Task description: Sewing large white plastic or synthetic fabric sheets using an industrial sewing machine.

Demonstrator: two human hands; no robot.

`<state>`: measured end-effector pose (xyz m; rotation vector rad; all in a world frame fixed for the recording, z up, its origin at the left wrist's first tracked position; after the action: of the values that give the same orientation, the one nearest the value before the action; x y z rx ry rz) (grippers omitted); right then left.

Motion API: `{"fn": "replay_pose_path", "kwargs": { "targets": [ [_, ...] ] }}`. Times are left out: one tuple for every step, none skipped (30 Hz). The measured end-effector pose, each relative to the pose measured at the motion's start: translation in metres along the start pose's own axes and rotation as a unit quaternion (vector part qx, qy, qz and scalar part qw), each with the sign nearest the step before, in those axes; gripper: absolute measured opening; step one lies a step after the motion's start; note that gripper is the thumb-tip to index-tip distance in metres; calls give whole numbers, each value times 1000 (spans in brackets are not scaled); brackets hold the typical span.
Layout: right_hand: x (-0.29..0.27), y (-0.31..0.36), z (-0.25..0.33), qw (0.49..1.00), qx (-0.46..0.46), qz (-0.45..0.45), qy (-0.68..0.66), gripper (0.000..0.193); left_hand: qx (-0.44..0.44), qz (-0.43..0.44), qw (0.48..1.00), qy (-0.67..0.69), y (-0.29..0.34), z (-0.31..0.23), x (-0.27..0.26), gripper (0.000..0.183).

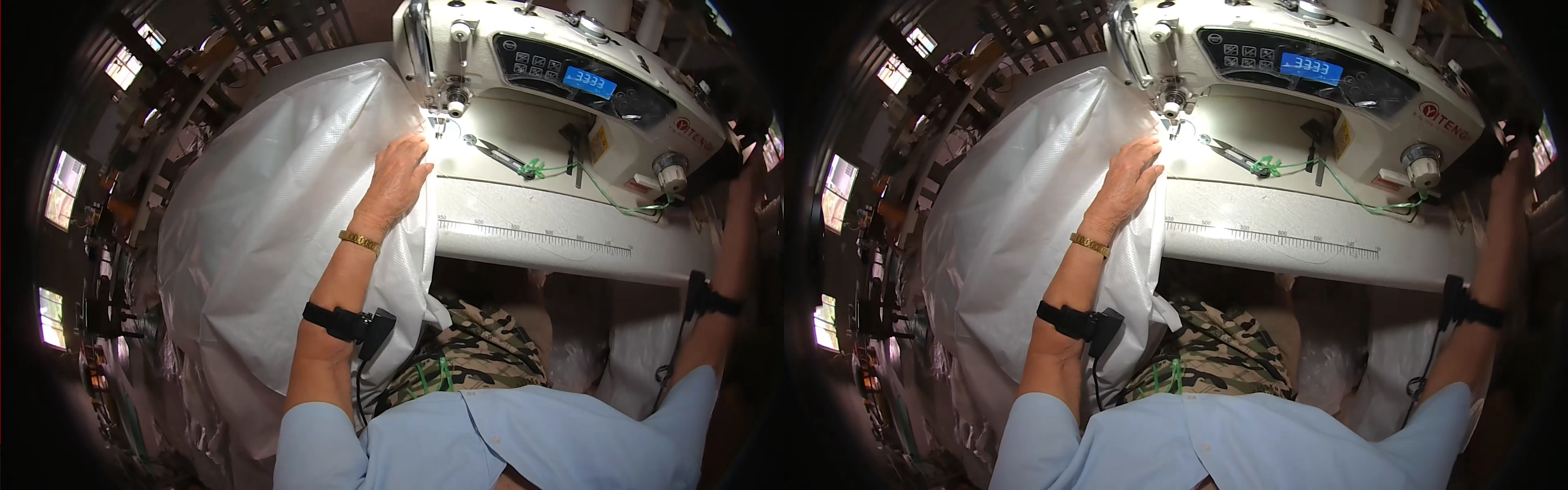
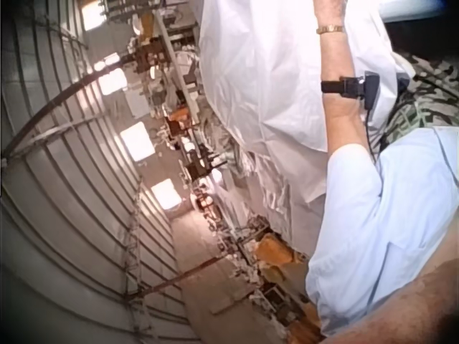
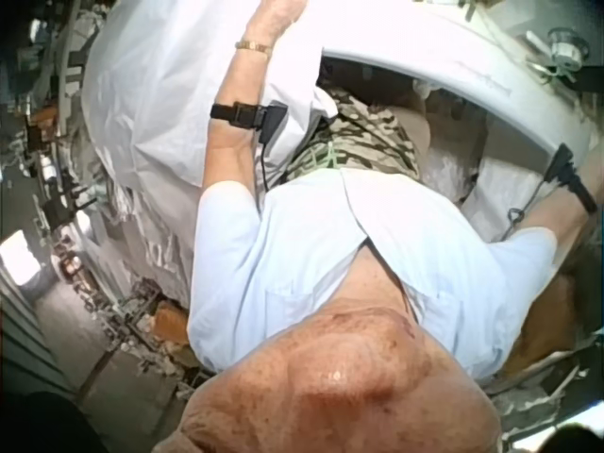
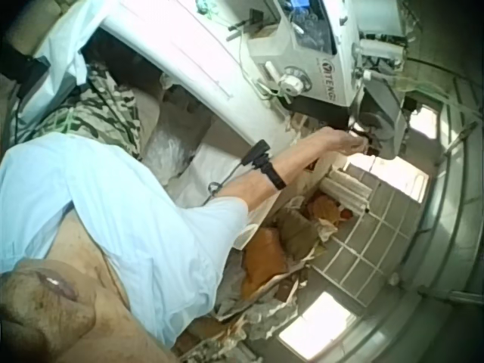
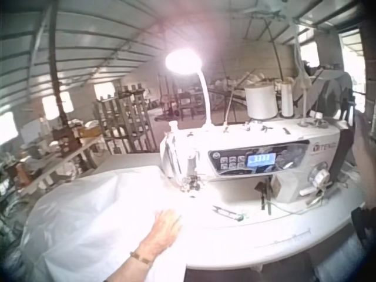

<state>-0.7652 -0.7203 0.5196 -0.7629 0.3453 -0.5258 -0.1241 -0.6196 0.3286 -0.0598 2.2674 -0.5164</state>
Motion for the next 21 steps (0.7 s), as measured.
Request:
{"fn": "replay_pose_path", "kwargs": {
  "targets": [
    [5,24,22,994,32,-103,-27,33,-3,-4,1000,-4,0,1,-2,37],
    [17,51,58,985,9,-174,6,30,-14,-11,1000,24,0,3,-3,38],
    [48,95,118,964,-155,-155,148,28,-32,-12,998,54,-1,7,-3,38],
    [98,131,141,983,-178,-28,26,26,-18,-11,998,55,-2,5,-3,38],
    [150,179,149,981,-94,117,-127,22,-65,-31,985,157,-1,14,-5,39],
    [198,218,172,955,-98,250,-127,15,-112,-51,959,254,0,23,-6,39],
    [234,257,189,919,-169,352,49,14,-108,-47,961,252,0,22,-6,39],
    [267,284,201,912,-166,375,-12,15,-111,-63,944,304,0,23,-8,40],
    [293,307,213,887,-203,415,8,17,-115,-79,924,356,1,26,-10,41],
    [319,324,215,866,-216,447,59,19,-112,-76,925,356,0,26,-10,41],
    [340,337,214,853,-202,470,105,19,-116,-83,910,390,-1,28,-11,40],
    [358,345,213,838,-216,471,171,19,-121,-89,893,425,-1,31,-11,39],
    [367,345,219,851,-234,444,154,19,-118,-86,894,423,-3,31,-11,39],
    [379,348,212,841,-227,439,222,17,-118,-89,892,428,-3,33,-12,36],
    [390,351,202,820,-215,443,292,15,-127,-92,888,432,-3,35,-12,33],
    [398,352,200,822,-218,433,300,11,-119,-91,889,432,-3,35,-12,33],
    [402,351,198,831,-227,411,297,11,-112,-94,890,431,-3,35,-13,30],
    [404,351,193,842,-214,401,290,10,-117,-98,890,429,-2,36,-13,28],
    [405,350,189,853,-202,391,283,9,-105,-98,890,432,-3,35,-13,28],
    [406,350,189,861,-212,374,273,9,-109,-96,889,433,-2,35,-12,28],
    [406,350,186,859,-213,375,275,9,-113,-97,888,435,-2,36,-12,28]
  ]
}}
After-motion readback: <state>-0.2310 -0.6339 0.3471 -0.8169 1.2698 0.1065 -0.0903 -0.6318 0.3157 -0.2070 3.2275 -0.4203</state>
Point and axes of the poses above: each hand's wrist, its own y-axis away from the middle knuckle, its own x-axis out of the palm, z = x × y, the point moved 9 cm from there along -y, towards the middle knuckle, and after that the axes turned 9 degrees about y, right-handed, at the moved point
